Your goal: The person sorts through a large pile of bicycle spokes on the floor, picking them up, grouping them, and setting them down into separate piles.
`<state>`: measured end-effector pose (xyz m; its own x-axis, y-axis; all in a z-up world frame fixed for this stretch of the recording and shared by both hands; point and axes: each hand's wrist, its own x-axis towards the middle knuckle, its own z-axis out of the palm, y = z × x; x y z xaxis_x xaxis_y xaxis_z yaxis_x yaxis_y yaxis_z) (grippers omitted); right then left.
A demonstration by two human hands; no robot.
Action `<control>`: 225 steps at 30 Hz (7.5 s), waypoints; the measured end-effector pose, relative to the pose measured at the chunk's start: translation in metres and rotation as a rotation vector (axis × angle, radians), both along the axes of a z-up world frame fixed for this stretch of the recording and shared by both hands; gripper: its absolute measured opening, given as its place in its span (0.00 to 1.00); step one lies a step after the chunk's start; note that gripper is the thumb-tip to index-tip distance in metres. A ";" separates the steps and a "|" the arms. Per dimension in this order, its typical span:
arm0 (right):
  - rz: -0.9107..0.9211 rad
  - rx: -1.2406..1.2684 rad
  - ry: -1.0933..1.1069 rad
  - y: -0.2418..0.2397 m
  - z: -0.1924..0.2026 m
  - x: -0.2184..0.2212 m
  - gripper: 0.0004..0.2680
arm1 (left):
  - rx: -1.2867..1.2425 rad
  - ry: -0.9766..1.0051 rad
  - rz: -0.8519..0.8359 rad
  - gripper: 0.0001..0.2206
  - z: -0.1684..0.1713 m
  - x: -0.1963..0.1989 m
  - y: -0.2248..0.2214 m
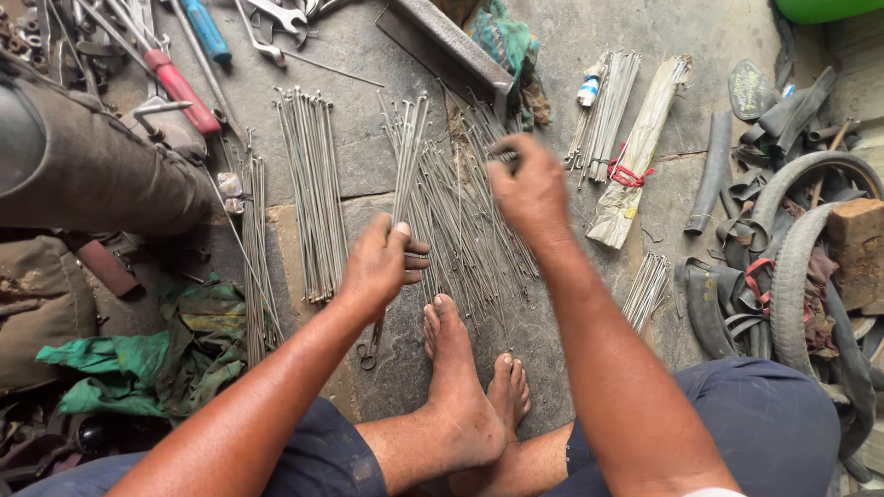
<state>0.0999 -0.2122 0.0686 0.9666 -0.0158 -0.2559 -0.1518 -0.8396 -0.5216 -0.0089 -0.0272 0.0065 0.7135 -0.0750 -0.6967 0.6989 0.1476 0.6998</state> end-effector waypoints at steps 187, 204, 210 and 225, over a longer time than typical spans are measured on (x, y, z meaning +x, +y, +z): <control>0.039 -0.448 0.144 -0.117 -0.144 -0.100 0.15 | 0.395 -0.471 0.245 0.06 0.005 -0.006 0.014; 0.156 -0.502 -0.005 -0.094 -0.134 -0.080 0.16 | 0.420 -0.018 0.225 0.06 -0.032 0.000 0.040; 0.237 -0.572 0.019 -0.103 -0.136 -0.081 0.18 | 0.788 -0.068 0.097 0.08 -0.071 -0.007 0.054; -0.213 -0.225 -0.064 -0.177 -0.117 -0.040 0.07 | 0.931 -0.018 -0.146 0.18 -0.063 -0.009 0.075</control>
